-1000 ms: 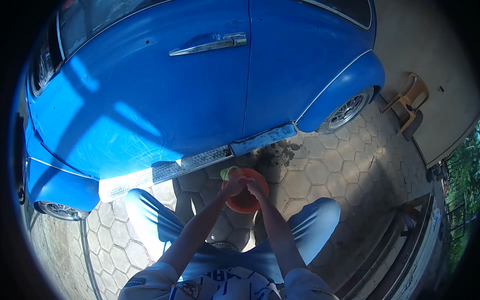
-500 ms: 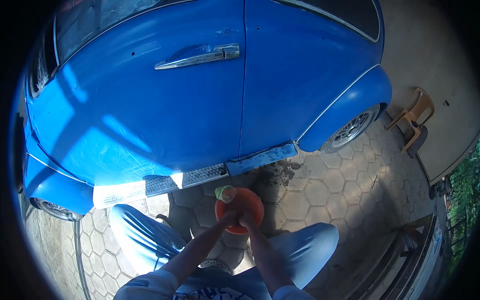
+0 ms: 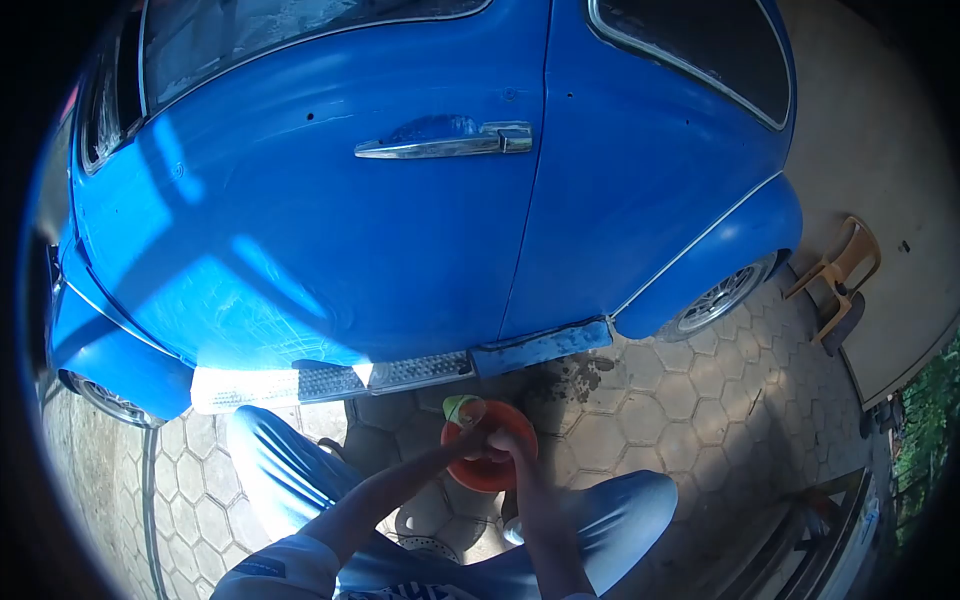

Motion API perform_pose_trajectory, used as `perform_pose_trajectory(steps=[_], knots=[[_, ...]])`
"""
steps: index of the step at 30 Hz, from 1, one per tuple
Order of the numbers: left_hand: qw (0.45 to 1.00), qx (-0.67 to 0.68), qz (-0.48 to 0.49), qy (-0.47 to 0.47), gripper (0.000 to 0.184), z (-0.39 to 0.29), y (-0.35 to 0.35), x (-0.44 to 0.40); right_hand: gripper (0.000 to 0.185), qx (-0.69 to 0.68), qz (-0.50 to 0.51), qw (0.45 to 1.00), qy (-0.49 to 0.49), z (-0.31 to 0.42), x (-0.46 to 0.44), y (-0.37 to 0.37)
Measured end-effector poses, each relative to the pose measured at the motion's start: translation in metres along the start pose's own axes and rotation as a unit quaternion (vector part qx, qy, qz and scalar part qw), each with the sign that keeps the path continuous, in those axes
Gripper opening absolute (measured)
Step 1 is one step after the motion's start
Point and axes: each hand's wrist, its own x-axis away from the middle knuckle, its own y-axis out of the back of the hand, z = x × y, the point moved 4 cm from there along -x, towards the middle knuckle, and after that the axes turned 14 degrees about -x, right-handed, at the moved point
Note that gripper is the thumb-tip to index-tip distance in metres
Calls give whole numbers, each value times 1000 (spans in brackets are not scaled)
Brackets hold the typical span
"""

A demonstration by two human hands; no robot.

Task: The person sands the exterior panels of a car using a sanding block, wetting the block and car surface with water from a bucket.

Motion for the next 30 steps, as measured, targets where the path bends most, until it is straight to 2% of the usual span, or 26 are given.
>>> perform_pose_trajectory(steps=[1, 2, 4, 5, 6, 7, 8, 9, 11, 13, 14, 16, 18, 19, 20, 21, 22, 23, 25, 26, 27, 29, 30], knots=[[1000, -9, 6, -8, 24, 6, 18, -9, 22, 75, 106, 991, 13, 44, 17, 9], [1000, -15, 12, -16, 24, -2, 22, 7, 23, 125, 87, 985, 83, 85, 39, 21], [998, -22, 39, 33, 35, 13, 114, -5, 26, 160, 82, 973, 144, 177, 115, 35], [996, 13, -80, -23, 27, 15, 167, -2, 26, 253, 53, 948, 185, 220, 147, 41], [983, 113, -143, 10, 19, 14, 231, 16, 27, 168, 81, 955, 232, 238, 141, 52], [981, 60, -186, -9, 12, 20, 267, 14, 27, 156, 132, 940, 272, 269, 152, 58], [964, 160, -212, -18, 11, 23, 314, 24, 25, 141, 135, 933, 302, 302, 186, 61], [968, 102, -226, -28, 15, 27, 354, 29, 24, 185, 89, 899, 387, 333, 210, 64], [970, 111, -215, -3, 26, 25, 436, 56, 25, 258, 34, 806, 531, 396, 265, 61], [975, 107, -187, 58, 32, 16, 504, 92, 26, 284, 15, 800, 528, 440, 327, 49], [975, 85, -198, 54, 32, 16, 527, 109, 26, 287, 31, 790, 542, 457, 350, 41], [971, 54, -225, 59, 33, 17, 567, 143, 26, 286, 51, 777, 558, 479, 388, 21], [967, 47, -240, 72, 33, 25, 593, 169, 26, 258, 95, 720, 637, 492, 426, 0], [954, 40, -290, 61, 32, 30, 607, 179, 26, 257, 98, 719, 638, 500, 432, -6], [939, 32, -340, 49, 31, 33, 617, 186, 27, 235, 113, 687, 678, 508, 443, -11], [938, 31, -341, 51, 31, 32, 623, 187, 27, 213, 128, 652, 716, 513, 453, -14], [899, -55, -435, 13, 33, 25, 635, 193, 25, 202, 99, 619, 753, 515, 467, -14], [842, -141, -521, -26, 35, 18, 644, 199, 25, 203, 98, 616, 755, 518, 471, -11], [825, -176, -535, -35, 37, 8, 652, 190, 24, 194, -24, 463, 865, 521, 485, 10], [809, -208, -548, -43, 39, 0, 655, 183, 29, 205, -93, 430, 875, 523, 483, 25], [808, -208, -549, -45, 39, -4, 656, 171, 29, 205, -95, 428, 875, 521, 478, 37], [806, -322, -496, -33, 48, -13, 647, 134, 35, 243, -252, 423, 836, 515, 469, 69], [804, -365, -469, -22, 60, -16, 643, 116, 44, 290, -256, 447, 806, 515, 460, 87]])
